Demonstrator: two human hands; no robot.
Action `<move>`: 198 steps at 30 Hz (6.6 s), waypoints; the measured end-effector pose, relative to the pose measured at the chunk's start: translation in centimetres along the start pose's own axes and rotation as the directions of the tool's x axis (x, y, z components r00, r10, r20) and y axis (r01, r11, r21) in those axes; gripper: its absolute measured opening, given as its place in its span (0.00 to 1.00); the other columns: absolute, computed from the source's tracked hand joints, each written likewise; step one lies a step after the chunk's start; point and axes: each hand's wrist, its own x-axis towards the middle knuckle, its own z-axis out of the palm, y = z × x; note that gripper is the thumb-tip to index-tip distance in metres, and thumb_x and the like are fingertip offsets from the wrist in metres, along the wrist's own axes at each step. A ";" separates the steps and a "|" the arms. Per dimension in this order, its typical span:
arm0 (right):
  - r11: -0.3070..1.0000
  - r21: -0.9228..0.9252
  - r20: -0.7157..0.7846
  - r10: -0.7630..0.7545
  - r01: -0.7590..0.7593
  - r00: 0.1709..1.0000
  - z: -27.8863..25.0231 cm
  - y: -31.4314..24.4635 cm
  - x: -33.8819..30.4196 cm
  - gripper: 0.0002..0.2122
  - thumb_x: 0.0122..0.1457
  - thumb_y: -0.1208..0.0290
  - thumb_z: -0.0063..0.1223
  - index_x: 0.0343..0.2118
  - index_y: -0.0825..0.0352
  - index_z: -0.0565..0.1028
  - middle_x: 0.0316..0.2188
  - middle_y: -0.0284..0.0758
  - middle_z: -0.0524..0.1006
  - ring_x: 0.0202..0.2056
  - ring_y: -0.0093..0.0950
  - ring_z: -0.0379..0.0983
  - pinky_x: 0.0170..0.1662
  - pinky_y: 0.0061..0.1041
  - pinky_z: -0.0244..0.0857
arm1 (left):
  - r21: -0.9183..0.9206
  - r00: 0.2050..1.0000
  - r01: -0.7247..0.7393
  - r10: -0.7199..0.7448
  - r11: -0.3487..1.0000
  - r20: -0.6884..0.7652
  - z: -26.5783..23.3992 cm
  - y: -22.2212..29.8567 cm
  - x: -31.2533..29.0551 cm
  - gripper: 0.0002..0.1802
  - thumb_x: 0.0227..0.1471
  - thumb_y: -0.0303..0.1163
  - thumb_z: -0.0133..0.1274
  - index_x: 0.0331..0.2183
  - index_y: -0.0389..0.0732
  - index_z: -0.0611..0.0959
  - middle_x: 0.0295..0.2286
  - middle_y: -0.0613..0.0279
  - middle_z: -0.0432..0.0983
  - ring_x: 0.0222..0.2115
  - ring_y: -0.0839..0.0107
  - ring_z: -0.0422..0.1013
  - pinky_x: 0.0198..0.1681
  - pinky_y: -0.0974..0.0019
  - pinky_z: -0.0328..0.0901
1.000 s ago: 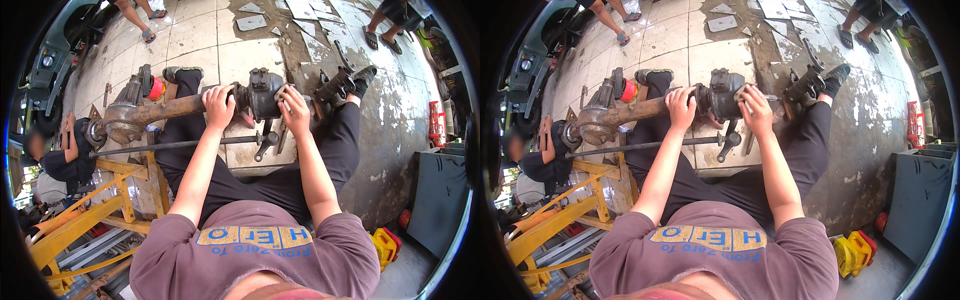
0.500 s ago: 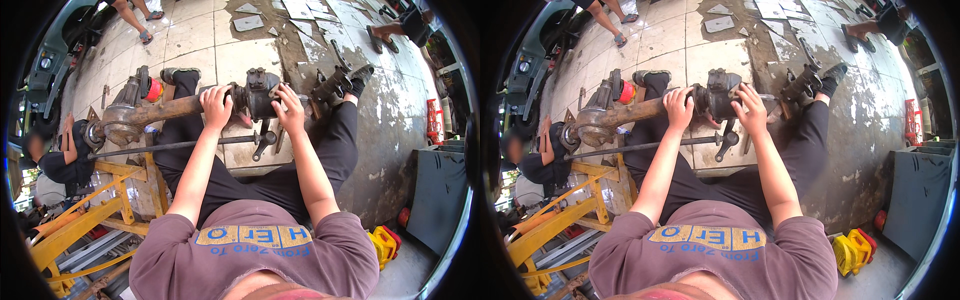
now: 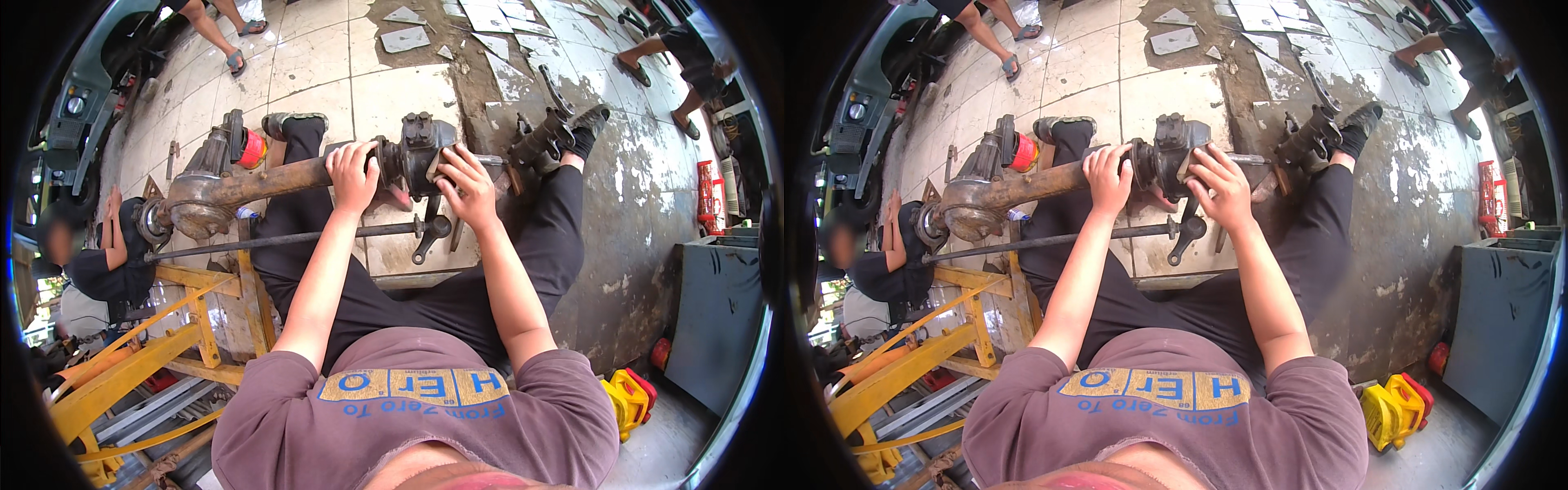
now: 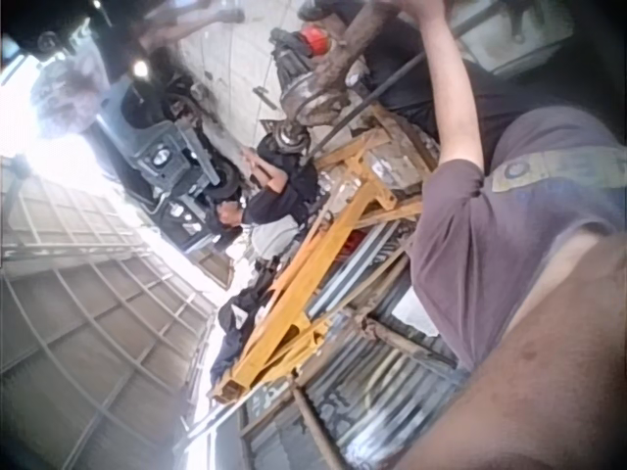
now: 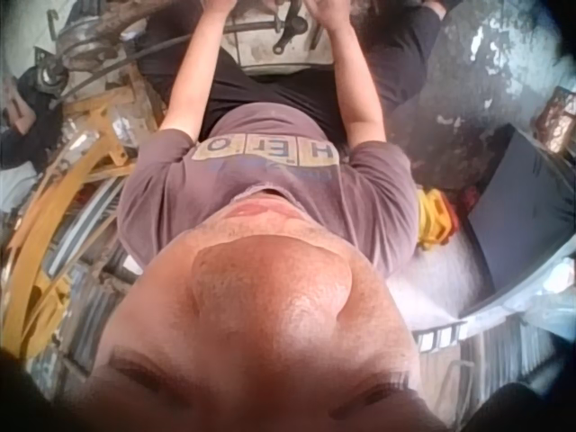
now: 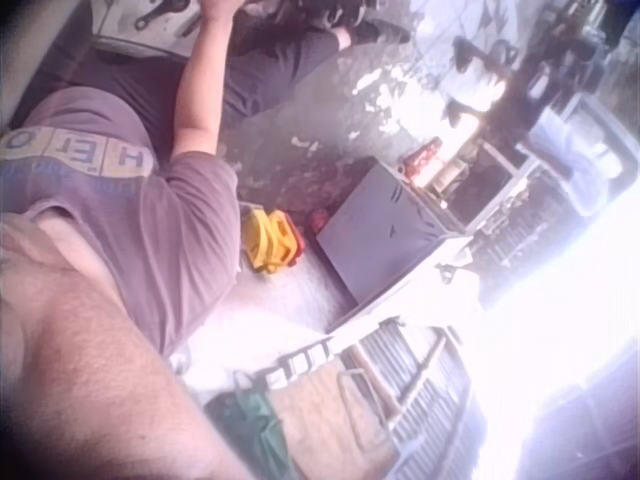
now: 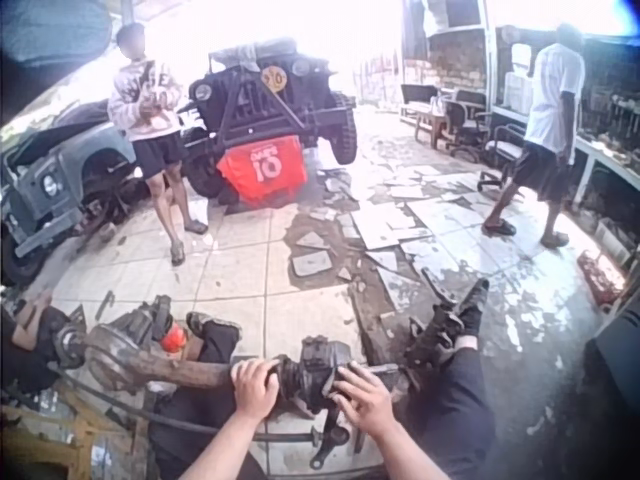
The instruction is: The person sits on the floor and uses a small abrasive block to scrub and clean a vehicle axle assembly. They repeatedly rub the surface of the differential housing and axle tube, focusing on removing grime from specific areas.
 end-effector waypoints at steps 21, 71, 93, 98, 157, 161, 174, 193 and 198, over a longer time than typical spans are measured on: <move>0.991 0.069 -0.023 0.119 -0.117 0.993 0.3 1.7 0.6 0.17 0.66 0.65 0.69 0.55 0.64 0.86 0.67 0.41 0.80 0.73 0.48 0.69 0.73 0.46 0.66 | -0.011 1.000 0.000 0.000 1.000 -0.003 0.5 0.2 0.0 0.18 0.63 0.36 0.57 0.54 0.51 0.87 0.49 0.62 0.82 0.57 0.58 0.74 0.69 0.45 0.56; 0.996 0.064 -0.028 0.071 -0.069 0.997 1.1 0.5 -0.5 0.17 0.69 0.68 0.63 0.59 0.66 0.84 0.67 0.44 0.80 0.74 0.49 0.69 0.75 0.46 0.62 | 0.002 1.000 -0.006 0.006 1.000 -0.013 0.3 0.3 -0.3 0.18 0.61 0.35 0.58 0.52 0.50 0.87 0.48 0.61 0.82 0.55 0.57 0.75 0.68 0.45 0.57; 0.972 0.111 -0.099 0.219 -0.208 0.971 1.6 0.9 1.3 0.16 0.67 0.70 0.63 0.56 0.63 0.86 0.66 0.40 0.81 0.71 0.46 0.73 0.71 0.43 0.68 | -0.023 1.000 0.000 -0.001 1.000 -0.019 0.6 0.4 0.1 0.18 0.61 0.35 0.57 0.52 0.50 0.87 0.47 0.62 0.82 0.55 0.58 0.74 0.68 0.45 0.56; 0.998 0.048 -0.028 0.040 -0.039 0.999 1.4 -0.8 0.1 0.15 0.65 0.71 0.64 0.54 0.64 0.87 0.64 0.40 0.83 0.72 0.46 0.72 0.73 0.45 0.68 | -0.009 1.000 0.010 -0.010 1.000 -0.004 0.3 0.1 -0.5 0.18 0.65 0.39 0.55 0.54 0.50 0.87 0.48 0.60 0.82 0.56 0.57 0.74 0.69 0.45 0.56; 0.950 0.249 -0.091 0.217 -0.189 0.972 2.3 2.0 1.4 0.18 0.67 0.72 0.62 0.58 0.66 0.85 0.67 0.43 0.80 0.74 0.47 0.69 0.76 0.45 0.61 | -0.020 1.000 0.015 -0.015 1.000 -0.003 0.3 0.0 -0.1 0.18 0.63 0.37 0.56 0.53 0.50 0.88 0.49 0.62 0.83 0.56 0.58 0.74 0.68 0.46 0.56; 0.994 0.102 -0.084 0.058 -0.049 0.995 1.6 0.7 -0.4 0.18 0.66 0.74 0.60 0.58 0.67 0.85 0.67 0.43 0.80 0.73 0.47 0.69 0.75 0.45 0.63 | -0.020 1.000 0.016 -0.016 1.000 0.000 0.5 0.2 -0.3 0.18 0.63 0.36 0.57 0.54 0.50 0.87 0.49 0.62 0.83 0.57 0.59 0.74 0.69 0.46 0.56; 0.967 0.168 -0.100 0.207 -0.189 0.973 1.8 1.5 1.3 0.17 0.65 0.72 0.64 0.57 0.65 0.85 0.66 0.41 0.82 0.72 0.47 0.71 0.74 0.44 0.65 | -0.007 1.000 0.001 -0.001 1.000 -0.015 0.5 0.1 0.0 0.18 0.62 0.37 0.56 0.53 0.49 0.87 0.48 0.61 0.83 0.55 0.57 0.74 0.67 0.46 0.57; 0.977 0.139 -0.052 0.172 -0.163 0.984 1.6 1.2 1.0 0.19 0.67 0.73 0.62 0.61 0.68 0.83 0.68 0.46 0.79 0.74 0.47 0.69 0.75 0.44 0.62 | -0.022 1.000 0.012 -0.012 1.000 -0.011 0.2 0.1 -0.1 0.18 0.62 0.36 0.57 0.53 0.50 0.87 0.48 0.62 0.83 0.56 0.57 0.75 0.69 0.46 0.56; 0.994 0.067 -0.074 0.089 -0.084 0.993 1.8 1.1 0.6 0.18 0.67 0.75 0.62 0.59 0.68 0.84 0.66 0.44 0.81 0.72 0.47 0.71 0.74 0.44 0.65 | -0.020 1.000 0.015 -0.015 1.000 -0.010 0.1 0.2 -0.2 0.18 0.63 0.37 0.56 0.53 0.49 0.87 0.49 0.61 0.83 0.56 0.58 0.75 0.69 0.46 0.56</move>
